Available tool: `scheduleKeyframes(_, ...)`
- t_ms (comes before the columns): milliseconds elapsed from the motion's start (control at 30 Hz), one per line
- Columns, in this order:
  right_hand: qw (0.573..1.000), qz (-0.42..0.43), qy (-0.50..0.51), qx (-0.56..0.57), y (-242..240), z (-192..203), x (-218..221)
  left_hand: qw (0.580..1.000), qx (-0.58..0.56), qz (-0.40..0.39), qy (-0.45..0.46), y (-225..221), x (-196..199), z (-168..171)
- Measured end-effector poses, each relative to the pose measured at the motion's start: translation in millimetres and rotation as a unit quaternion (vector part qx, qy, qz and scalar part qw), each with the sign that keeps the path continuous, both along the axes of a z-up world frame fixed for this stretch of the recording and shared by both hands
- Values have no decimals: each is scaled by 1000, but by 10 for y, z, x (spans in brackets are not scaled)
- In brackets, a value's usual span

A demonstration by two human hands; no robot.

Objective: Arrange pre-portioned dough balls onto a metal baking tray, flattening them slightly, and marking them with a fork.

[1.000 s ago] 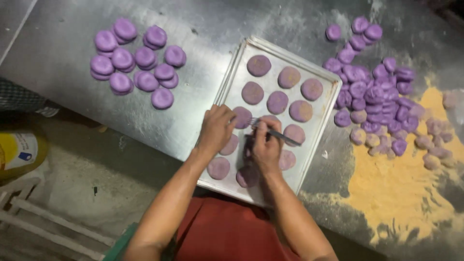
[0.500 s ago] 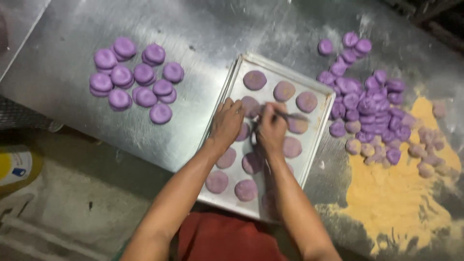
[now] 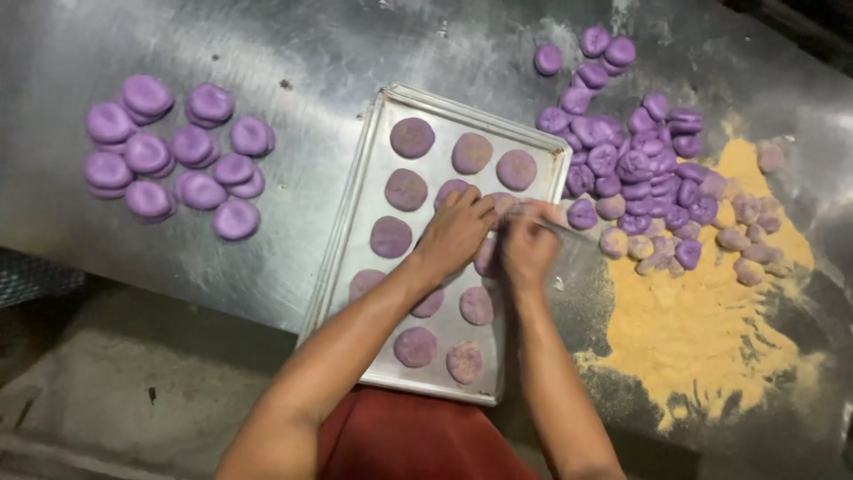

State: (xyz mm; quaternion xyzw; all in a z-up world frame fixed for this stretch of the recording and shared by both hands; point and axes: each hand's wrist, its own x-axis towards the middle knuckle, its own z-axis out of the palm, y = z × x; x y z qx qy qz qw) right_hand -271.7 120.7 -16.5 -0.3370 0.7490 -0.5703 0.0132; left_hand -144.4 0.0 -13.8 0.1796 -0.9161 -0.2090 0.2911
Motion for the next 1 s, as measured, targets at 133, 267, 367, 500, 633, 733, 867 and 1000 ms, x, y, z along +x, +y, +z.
scheduleKeyframes(133,985,42,-162,-27,-153,106,-227,996,29,-23,-86,60,-147,110)
scheduleKeyframes(267,992,23,-67,-100,-358,261,-370,1000,10,5,12,-166,-325,216)
scheduleKeyframes(367,995,45,-40,-75,-517,-3,-625,997,-4,-2,-80,-110,-504,-35)
scheduleKeyframes(500,984,58,-165,-35,-588,424,-475,999,1,26,-26,-173,-341,179)
scheduleKeyframes(633,995,37,-82,-45,-683,672,-145,989,84,122,0,-350,-35,326)
scheduleKeyframes(733,974,110,-173,-99,-1027,206,-115,993,62,93,32,-453,48,255)
scheduleKeyframes(867,986,125,104,26,-1157,-172,-187,992,39,94,-70,-531,-74,15)
scheduleKeyframes(1000,976,102,-191,-35,-1026,315,20,993,53,104,0,-449,125,59)
